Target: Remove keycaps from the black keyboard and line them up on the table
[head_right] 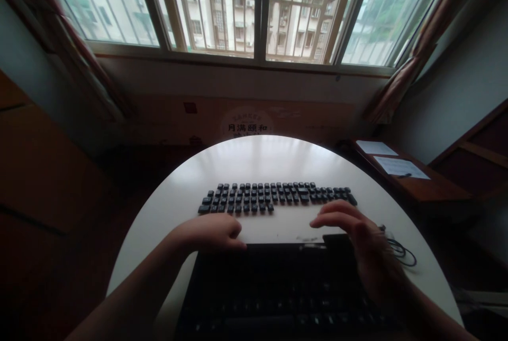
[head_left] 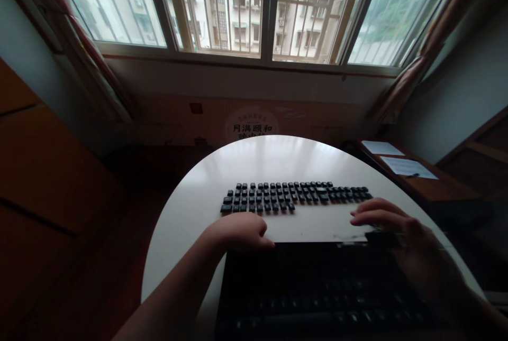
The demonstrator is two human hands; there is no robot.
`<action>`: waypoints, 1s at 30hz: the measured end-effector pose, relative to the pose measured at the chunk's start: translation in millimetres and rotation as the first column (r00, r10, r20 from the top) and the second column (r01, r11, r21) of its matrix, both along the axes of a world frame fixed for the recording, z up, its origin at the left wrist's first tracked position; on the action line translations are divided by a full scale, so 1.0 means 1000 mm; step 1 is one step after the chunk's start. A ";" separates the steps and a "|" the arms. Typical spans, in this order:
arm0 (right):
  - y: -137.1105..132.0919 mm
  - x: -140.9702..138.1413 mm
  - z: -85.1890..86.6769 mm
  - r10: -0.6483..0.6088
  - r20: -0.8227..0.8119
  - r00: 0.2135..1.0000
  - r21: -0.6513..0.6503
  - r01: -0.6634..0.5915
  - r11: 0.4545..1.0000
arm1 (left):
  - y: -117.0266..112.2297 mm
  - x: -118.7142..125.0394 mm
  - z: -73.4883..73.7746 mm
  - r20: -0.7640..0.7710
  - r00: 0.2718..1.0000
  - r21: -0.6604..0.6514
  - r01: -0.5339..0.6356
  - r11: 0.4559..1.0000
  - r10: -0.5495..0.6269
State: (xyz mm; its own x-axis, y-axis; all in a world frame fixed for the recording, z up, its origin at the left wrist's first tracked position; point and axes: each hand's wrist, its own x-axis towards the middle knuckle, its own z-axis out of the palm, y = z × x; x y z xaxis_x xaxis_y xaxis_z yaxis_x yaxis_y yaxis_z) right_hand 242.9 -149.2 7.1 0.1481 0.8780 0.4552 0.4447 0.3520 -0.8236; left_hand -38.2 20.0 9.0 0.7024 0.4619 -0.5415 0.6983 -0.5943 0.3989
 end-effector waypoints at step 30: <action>-0.043 -0.050 -0.063 -0.038 -0.190 0.981 -0.409 -0.044 0.911 | 0.006 0.007 -0.005 -0.053 0.995 0.066 0.089 0.994 -0.086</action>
State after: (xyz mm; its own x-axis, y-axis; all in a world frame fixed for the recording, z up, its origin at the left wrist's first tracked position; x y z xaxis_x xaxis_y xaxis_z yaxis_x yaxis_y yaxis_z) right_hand 193.1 -191.9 -55.6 0.1924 0.9811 0.0187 0.2655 -0.0337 -0.9635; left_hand -31.4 26.5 3.9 0.7146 0.4370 -0.5462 0.6606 -0.6785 0.3213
